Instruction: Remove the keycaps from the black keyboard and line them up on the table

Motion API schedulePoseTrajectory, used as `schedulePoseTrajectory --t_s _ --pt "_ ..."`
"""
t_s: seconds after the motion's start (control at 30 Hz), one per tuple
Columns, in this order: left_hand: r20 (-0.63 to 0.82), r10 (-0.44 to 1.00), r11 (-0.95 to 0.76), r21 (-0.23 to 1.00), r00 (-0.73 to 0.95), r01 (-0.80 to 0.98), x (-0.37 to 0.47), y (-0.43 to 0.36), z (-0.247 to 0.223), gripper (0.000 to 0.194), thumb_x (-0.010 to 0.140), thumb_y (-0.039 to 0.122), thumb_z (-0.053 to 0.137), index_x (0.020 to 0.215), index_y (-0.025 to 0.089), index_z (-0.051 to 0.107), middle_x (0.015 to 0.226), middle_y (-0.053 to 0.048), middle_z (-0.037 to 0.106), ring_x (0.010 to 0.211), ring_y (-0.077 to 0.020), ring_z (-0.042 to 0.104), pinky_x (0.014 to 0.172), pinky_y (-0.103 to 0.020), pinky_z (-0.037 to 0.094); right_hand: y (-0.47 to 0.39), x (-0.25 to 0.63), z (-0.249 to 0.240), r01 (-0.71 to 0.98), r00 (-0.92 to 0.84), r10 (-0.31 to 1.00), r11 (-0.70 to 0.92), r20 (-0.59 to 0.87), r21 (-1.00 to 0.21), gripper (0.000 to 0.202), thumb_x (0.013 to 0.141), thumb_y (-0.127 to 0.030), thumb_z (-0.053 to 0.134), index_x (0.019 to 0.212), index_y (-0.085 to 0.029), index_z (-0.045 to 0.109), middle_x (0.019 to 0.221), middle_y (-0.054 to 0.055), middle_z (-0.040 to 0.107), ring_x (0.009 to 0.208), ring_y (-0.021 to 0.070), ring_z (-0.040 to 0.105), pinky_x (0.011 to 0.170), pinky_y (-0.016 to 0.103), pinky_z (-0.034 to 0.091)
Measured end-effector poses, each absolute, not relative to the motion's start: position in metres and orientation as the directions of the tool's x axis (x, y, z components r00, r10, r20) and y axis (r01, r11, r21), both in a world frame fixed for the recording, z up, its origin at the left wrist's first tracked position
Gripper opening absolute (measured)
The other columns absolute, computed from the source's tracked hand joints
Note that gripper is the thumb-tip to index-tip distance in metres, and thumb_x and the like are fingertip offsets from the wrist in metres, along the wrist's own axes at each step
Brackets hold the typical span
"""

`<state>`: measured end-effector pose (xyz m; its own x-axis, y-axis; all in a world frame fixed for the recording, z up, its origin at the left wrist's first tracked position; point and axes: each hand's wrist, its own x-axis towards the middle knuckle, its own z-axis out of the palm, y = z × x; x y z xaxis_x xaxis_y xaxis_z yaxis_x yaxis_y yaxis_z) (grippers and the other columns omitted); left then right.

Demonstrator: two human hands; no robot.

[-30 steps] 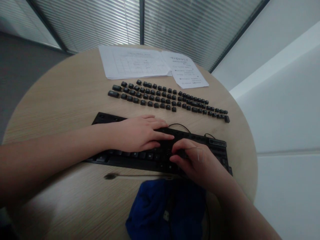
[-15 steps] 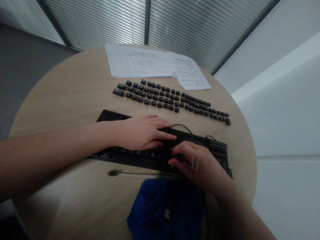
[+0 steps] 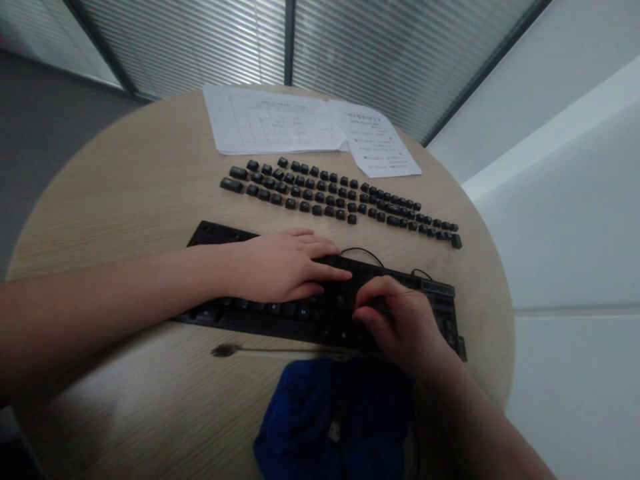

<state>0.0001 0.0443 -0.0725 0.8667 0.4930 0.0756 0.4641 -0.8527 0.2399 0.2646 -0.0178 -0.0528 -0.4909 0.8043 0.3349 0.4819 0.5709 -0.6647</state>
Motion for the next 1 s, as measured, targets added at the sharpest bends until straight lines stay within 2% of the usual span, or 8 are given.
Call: schedulePoseTrajectory --t_s 0.07,0.13,0.37,0.47,0.53,0.7,0.83,1.0 --pt "0.083 0.492 -0.853 0.246 0.867 0.46 0.0 0.044 -0.073 0.049 0.106 0.042 0.053 0.154 0.034 0.058 0.149 -0.014 0.062 0.134 -0.0326 0.061 0.112 -0.051 0.044 -0.021 0.268 -0.051 0.403 -0.341 0.853 0.513 0.396 -0.758 0.022 0.105 -0.047 0.059 0.097 -0.027 0.062 0.079 0.003 0.072 0.065 0.0214 0.074 0.06 0.035 0.058" --pt "0.083 0.492 -0.852 0.251 0.867 0.459 0.0 0.044 -0.072 0.049 0.106 0.042 0.054 0.153 0.034 0.058 0.149 -0.014 0.062 0.134 -0.033 0.061 0.112 -0.051 0.044 -0.023 0.271 -0.049 0.357 -0.241 0.868 0.496 0.435 -0.791 0.023 0.104 -0.048 0.061 0.097 -0.026 0.063 0.083 0.004 0.071 0.065 0.0214 0.074 0.059 0.035 0.058" --pt "0.06 0.499 -0.841 0.273 0.865 0.466 -0.003 0.044 -0.068 0.05 0.108 0.042 0.053 0.155 0.029 0.056 0.157 -0.017 0.056 0.141 -0.0338 0.057 0.119 -0.051 0.04 -0.017 0.281 -0.052 0.401 -0.382 0.82 0.563 0.426 -0.723 0.008 0.104 -0.032 0.065 0.108 -0.026 0.067 0.088 0.004 0.075 0.074 0.0201 0.075 0.069 0.035 0.059" --pt "0.057 0.544 -0.81 0.297 0.837 0.506 -0.007 0.042 -0.057 0.05 0.108 0.044 0.053 0.153 0.023 0.059 0.16 -0.017 0.054 0.144 -0.0341 0.054 0.121 -0.048 0.039 -0.014 0.282 -0.053 0.413 -0.422 0.768 0.635 0.481 -0.652 0.013 0.101 -0.024 0.067 0.114 -0.025 0.068 0.091 0.004 0.077 0.077 0.0189 0.076 0.07 0.032 0.06" --pt "0.079 0.595 -0.775 0.321 0.8 0.544 -0.01 0.039 -0.045 0.047 0.107 0.043 0.055 0.147 0.02 0.064 0.156 -0.016 0.058 0.142 -0.0336 0.056 0.121 -0.048 0.039 -0.013 0.28 -0.051 0.407 -0.46 0.719 0.692 0.52 -0.596 0.016 0.098 -0.019 0.069 0.113 -0.024 0.07 0.093 0.004 0.078 0.08 0.0186 0.076 0.074 0.031 0.061" --pt "0.103 0.653 -0.662 0.56 0.751 0.499 -0.017 0.026 -0.013 0.036 0.101 0.033 0.065 0.134 0.02 0.071 0.129 -0.008 0.076 0.115 -0.0244 0.071 0.101 -0.037 0.054 -0.017 0.266 -0.038 0.319 -0.518 0.626 0.774 0.583 -0.547 0.025 0.092 -0.008 0.071 0.113 -0.022 0.071 0.1 0.006 0.08 0.091 0.019 0.079 0.079 0.027 0.064" --pt "-0.001 0.66 -0.473 0.776 0.751 0.417 -0.015 0.019 -0.005 0.033 0.098 0.031 0.068 0.129 0.019 0.074 0.106 -0.004 0.081 0.092 -0.0185 0.075 0.078 -0.029 0.056 -0.023 0.254 -0.034 0.243 -0.533 0.577 0.805 0.619 -0.541 0.027 0.089 -0.006 0.074 0.112 -0.021 0.072 0.1 0.007 0.081 0.089 0.0173 0.081 0.077 0.022 0.065" --pt "-0.06 0.658 -0.359 0.851 0.751 0.383 -0.011 0.018 -0.013 0.018 0.094 0.03 0.072 0.105 0.018 0.08 0.083 0.0 0.079 0.073 -0.0148 0.071 0.064 -0.025 0.05 -0.028 0.252 -0.04 0.223 -0.527 0.593 0.788 0.609 -0.574 0.024 0.093 -0.009 0.07 0.114 -0.022 0.073 0.1 0.007 0.082 0.087 0.0181 0.082 0.076 0.023 0.066"
